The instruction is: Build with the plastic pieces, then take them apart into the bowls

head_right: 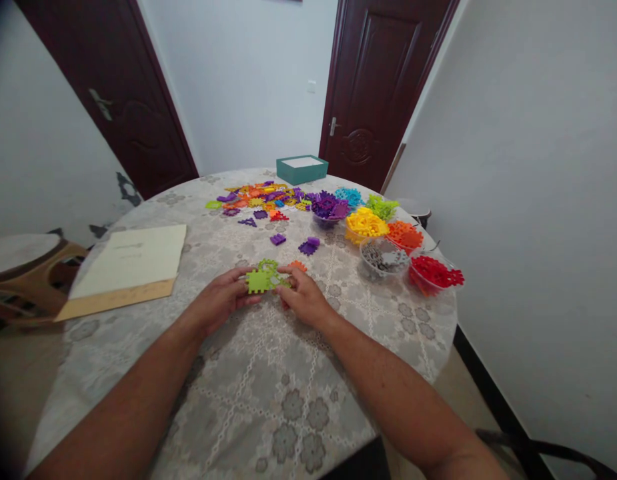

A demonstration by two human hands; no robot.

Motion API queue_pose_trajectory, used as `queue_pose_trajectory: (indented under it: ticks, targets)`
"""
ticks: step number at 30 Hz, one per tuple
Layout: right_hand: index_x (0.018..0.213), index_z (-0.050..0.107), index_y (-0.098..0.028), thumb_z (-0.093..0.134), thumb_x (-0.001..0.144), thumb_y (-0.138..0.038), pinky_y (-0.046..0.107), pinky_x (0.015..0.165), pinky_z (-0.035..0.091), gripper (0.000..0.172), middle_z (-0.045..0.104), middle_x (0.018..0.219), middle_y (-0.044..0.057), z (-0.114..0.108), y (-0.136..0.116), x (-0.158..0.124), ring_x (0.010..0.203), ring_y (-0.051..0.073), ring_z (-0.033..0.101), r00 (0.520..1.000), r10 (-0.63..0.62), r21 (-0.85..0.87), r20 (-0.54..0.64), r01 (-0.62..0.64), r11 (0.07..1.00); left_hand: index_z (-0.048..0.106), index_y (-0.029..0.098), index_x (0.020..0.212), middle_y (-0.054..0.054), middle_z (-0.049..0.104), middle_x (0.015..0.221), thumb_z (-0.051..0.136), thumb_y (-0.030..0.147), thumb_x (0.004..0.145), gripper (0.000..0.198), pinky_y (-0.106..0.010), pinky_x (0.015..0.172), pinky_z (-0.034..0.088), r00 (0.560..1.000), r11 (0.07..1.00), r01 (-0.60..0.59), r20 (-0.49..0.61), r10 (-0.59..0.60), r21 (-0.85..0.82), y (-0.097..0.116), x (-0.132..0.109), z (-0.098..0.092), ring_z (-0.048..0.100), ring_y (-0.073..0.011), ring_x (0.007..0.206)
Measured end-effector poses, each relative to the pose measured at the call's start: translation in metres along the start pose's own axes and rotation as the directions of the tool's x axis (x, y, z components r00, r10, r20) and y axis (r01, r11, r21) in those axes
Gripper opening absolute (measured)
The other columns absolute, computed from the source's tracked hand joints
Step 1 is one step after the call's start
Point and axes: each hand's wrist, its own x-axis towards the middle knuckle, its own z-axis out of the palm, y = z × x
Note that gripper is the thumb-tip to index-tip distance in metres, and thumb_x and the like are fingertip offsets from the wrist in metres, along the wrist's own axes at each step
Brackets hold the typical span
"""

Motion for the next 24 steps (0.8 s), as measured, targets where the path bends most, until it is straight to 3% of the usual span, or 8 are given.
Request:
queue_pose_trajectory:
  ticks: [4,11,14,18,20,22,24]
  targets:
    - [0.131,0.061,-0.022,0.063,0.09,-0.033,0.024,0.049,0.046,0.042,0.07,0.08,-0.002,0.001,-0.003,-0.003,0.051,0.011,0.055,0.999,0.001,-0.044,0.039,0.0,0.999,0.07,0.015,0.124,-0.018,0.075,0.125,0.074,0.015,0.084,0.04,-0.03,0.078,0.065,1.0,1.0,0.007,0.025,-0.007,-0.001,0.0,-0.002,0.001,0.075,-0.0237,0.104]
    - [0.138,0.062,-0.024,0.057,0.094,-0.028,0.025,0.055,0.048,0.044,0.071,0.088,0.0,0.0,0.002,-0.004,0.059,0.012,0.057,0.998,-0.024,-0.136,0.066,0.033,0.99,0.07,0.014,0.125,-0.018,0.076,0.119,0.076,0.015,0.08,0.045,-0.034,0.079,0.064,0.998,0.999,0.045,0.038,-0.044,-0.021,0.004,-0.005,0.005,0.075,-0.0251,0.102]
    - [0.138,0.064,-0.023,0.059,0.097,-0.031,0.025,0.06,0.046,0.042,0.066,0.082,-0.002,0.003,0.001,-0.008,0.062,0.013,0.056,0.987,-0.128,-0.281,0.094,0.15,0.948,0.068,0.016,0.128,-0.016,0.075,0.12,0.079,0.017,0.079,0.051,-0.036,0.083,0.064,0.995,0.999,0.037,0.096,-0.037,0.007,0.004,-0.007,0.004,0.074,-0.0239,0.102]
    - [0.141,0.063,-0.023,0.061,0.099,-0.031,0.026,0.067,0.045,0.043,0.061,0.073,-0.005,0.004,-0.005,-0.013,0.064,0.013,0.055,0.938,-0.274,-0.458,0.212,0.343,0.82,0.068,0.019,0.131,-0.015,0.074,0.122,0.079,0.016,0.079,0.054,-0.035,0.079,0.065,0.992,0.999,0.035,0.121,-0.039,0.035,0.003,-0.007,0.0,0.074,-0.0237,0.1]
    - [0.143,0.061,-0.024,0.057,0.101,-0.029,0.029,0.074,0.049,0.043,0.067,0.081,-0.002,-0.002,-0.006,-0.011,0.07,0.015,0.061,0.929,-0.325,-0.518,0.177,0.369,0.772,0.069,0.02,0.128,-0.015,0.072,0.125,0.076,0.012,0.078,0.052,-0.034,0.072,0.066,0.998,0.999,0.018,0.06,-0.02,0.038,0.003,-0.005,-0.002,0.074,-0.0245,0.1]
    - [0.142,0.062,-0.023,0.053,0.102,-0.026,0.036,0.09,0.053,0.041,0.074,0.103,0.006,-0.015,-0.004,-0.005,0.092,0.02,0.067,0.916,-0.399,-0.617,0.047,0.341,0.709,0.069,0.02,0.124,-0.015,0.071,0.125,0.073,0.008,0.077,0.049,-0.034,0.07,0.067,1.0,1.0,-0.016,-0.025,0.016,0.01,0.002,-0.002,-0.004,0.073,-0.0241,0.1]
    - [0.142,0.062,-0.021,0.051,0.101,-0.023,0.047,0.107,0.049,0.042,0.071,0.127,0.013,-0.029,0.002,0.004,0.118,0.026,0.064,0.888,-0.458,-0.726,-0.038,0.29,0.623,0.069,0.019,0.122,-0.014,0.071,0.12,0.071,0.005,0.075,0.049,-0.035,0.073,0.068,0.993,0.998,-0.043,-0.113,0.038,-0.04,0.002,0.001,-0.006,0.073,-0.0226,0.097]
